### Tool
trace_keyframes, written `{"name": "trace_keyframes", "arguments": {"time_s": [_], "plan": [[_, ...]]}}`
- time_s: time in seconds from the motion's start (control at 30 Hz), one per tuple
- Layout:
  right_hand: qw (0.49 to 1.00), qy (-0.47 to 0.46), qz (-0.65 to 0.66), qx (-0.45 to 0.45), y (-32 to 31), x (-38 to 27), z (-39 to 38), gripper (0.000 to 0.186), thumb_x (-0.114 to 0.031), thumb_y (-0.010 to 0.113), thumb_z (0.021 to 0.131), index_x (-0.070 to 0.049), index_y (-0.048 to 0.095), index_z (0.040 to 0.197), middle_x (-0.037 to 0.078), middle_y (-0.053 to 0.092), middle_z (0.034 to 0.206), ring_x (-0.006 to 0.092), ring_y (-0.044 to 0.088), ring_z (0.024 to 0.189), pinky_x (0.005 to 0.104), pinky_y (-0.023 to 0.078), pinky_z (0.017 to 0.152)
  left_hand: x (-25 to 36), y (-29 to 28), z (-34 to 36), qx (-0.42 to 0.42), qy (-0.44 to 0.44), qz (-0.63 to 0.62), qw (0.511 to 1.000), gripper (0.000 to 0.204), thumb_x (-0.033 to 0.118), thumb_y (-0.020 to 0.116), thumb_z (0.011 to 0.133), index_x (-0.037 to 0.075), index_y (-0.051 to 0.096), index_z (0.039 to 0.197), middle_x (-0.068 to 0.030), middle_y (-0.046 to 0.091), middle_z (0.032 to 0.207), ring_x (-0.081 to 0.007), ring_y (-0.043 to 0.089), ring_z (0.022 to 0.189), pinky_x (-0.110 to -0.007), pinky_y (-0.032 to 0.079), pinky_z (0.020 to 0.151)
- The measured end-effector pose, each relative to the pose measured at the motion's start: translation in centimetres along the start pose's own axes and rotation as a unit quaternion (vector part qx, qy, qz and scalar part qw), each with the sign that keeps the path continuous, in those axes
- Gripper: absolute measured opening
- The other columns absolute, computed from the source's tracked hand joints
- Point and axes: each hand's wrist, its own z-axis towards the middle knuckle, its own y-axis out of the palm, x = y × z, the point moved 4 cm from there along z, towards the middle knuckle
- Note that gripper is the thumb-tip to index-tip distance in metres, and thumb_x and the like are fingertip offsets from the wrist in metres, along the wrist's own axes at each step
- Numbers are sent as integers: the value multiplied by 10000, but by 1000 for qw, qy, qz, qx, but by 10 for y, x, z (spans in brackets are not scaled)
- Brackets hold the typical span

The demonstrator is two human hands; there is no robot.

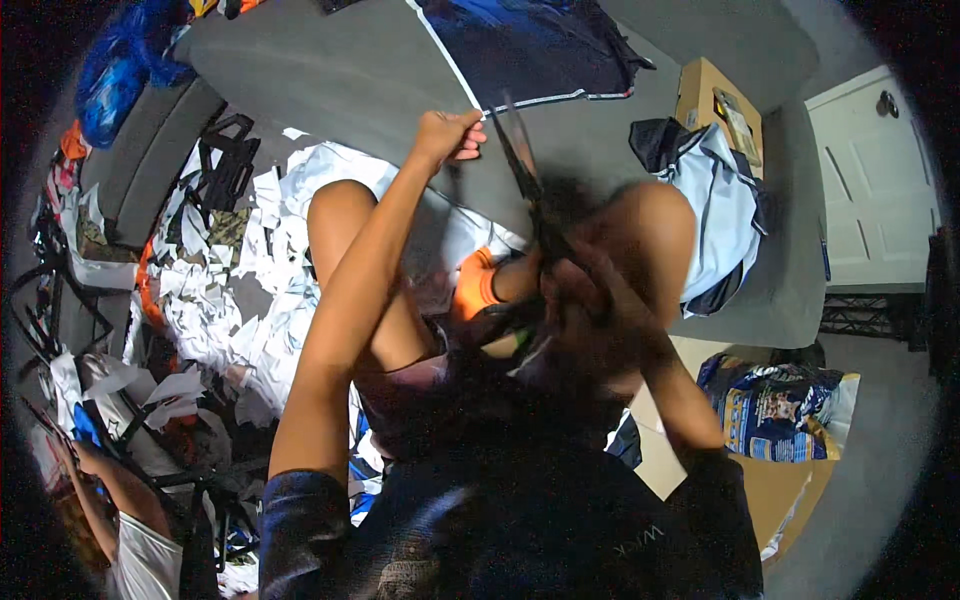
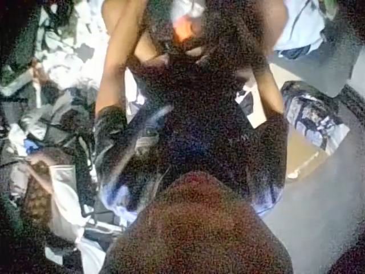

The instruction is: Cutting and trimming fabric patterns using scissors.

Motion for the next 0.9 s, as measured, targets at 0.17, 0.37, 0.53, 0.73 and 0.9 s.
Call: {"name": "trace_keyframes", "arguments": {"time_s": [0.17,0.37,0.53,0.73,0.9], "plan": [[987,140,82,-16,-5,-11,31,379,-363,506,880,-24,528,1049,7,509,648,81,438,528,231,347,476,9,-14,3,-2,53,22,998,139,152,625,822,16,625,792,-63,612,641,-119,524,454,-230,464,425],[993,80,-87,-10,-19,9,44,266,-247,512,875,-42,553,1040,1,531,653,67,423,518,216,340,470,18,-22,-4,57,289,255,921,129,109,614,802,28,622,902,-68,584,774,-157,555,616,-255,453,552],[990,61,-125,13,-26,22,60,205,-249,581,846,-60,563,923,4,529,629,81,429,514,233,348,470,25,-11,-10,57,421,323,846,182,99,611,792,32,609,961,-75,539,863,-176,533,719,-275,439,662],[983,183,-15,29,-25,31,93,197,-196,606,822,-64,572,964,-7,535,643,63,403,497,218,308,440,22,-14,-10,59,430,304,848,180,108,617,793,24,607,952,-82,516,879,-190,503,724,-289,434,694],[986,127,-106,0,-17,28,96,214,-217,594,830,-58,581,973,-9,540,652,60,406,495,215,301,435,18,-15,-6,58,406,278,869,145,125,626,792,13,620,883,-83,516,842,-199,492,702,-290,427,671]]}}
